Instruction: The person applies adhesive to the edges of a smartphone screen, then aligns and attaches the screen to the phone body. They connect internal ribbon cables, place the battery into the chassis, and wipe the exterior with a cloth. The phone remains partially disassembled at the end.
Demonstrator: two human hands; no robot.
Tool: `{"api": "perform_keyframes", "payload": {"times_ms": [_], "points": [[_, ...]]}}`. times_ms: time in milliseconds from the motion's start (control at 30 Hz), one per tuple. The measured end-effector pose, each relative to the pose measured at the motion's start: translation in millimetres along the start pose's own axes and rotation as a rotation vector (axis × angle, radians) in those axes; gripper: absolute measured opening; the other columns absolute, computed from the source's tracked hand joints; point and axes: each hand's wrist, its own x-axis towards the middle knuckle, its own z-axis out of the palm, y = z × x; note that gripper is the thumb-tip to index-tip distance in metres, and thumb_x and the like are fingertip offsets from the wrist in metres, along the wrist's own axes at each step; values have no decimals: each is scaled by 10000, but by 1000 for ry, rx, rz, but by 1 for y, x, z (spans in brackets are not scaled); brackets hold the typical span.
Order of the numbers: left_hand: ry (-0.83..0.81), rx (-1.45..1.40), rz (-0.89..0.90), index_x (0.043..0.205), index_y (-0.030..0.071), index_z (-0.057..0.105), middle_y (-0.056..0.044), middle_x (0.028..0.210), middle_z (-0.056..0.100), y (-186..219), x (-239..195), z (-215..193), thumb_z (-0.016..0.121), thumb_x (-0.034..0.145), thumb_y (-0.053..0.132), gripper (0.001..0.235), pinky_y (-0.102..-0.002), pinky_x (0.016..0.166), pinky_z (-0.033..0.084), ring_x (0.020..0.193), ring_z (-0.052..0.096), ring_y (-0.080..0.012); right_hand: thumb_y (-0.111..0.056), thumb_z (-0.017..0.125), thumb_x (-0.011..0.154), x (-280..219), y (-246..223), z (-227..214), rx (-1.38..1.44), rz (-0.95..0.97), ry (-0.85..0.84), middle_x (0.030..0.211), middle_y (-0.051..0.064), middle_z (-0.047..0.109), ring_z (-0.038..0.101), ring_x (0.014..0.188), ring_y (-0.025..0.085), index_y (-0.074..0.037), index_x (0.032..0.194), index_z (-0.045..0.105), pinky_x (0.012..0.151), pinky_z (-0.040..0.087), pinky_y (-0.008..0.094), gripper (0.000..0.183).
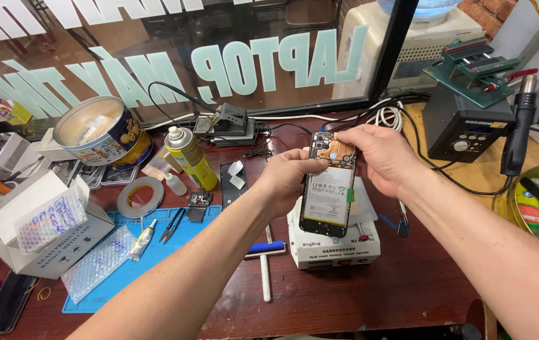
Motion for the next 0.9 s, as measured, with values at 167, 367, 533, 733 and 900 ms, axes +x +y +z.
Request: {"api": "perform_keyframes", "payload": {"times_ms": [167, 367, 533, 733, 900], "points": [[379, 742, 345, 1241, 45, 574, -151, 1143, 678, 10, -12, 28, 833, 785, 269, 570, -387, 859, 584, 987, 702, -232, -154, 697, 922, 7, 16, -3, 31, -17, 216, 903, 64, 709, 674, 798, 167, -35, 936, 657, 690, 581, 351, 126], [308, 1218, 423, 1243, 122, 605, -196, 1213, 620, 6, -16, 54, 920, 610, 279, 724, -481, 915, 508, 1136, 586, -396, -132, 734, 904, 7, 11, 5, 22, -12, 291, 928, 72, 645, 647, 836, 171, -8, 955, 649, 721, 633, 405, 159], [335, 830, 362, 1270, 116, 576, -148, 1105, 694, -7, 11, 43, 693, 752, 100, 531, -423, 852, 583, 974, 712, -305, -329, 679, 941, 23, -1, -21, 75, 5, -8, 990, 118, 715, 720, 879, 199, -3, 1036, 649, 760, 632, 382, 340], [68, -214, -48, 1182, 87, 550, -131, 1013, 643, -7, 30, 18, 544, 804, -19, 393, -457, 781, 624, 853, 690, -267, -313, 648, 1018, 87, 41, -158, -819, -107, 369, 1221, 183, 746, 707, 1036, 292, -76, 1281, 727, 929, 577, 434, 363], [67, -379, -118, 1208, 107, 555, -92, 1054, 665, -4, 21, 12, 593, 879, 48, 336, -471, 847, 617, 904, 703, -243, -91, 681, 836, 94, 149, -266, -1576, 287, 167, 1409, 130, 630, 590, 1300, 351, -362, 1509, 526, 1065, 497, 468, 741]]}}
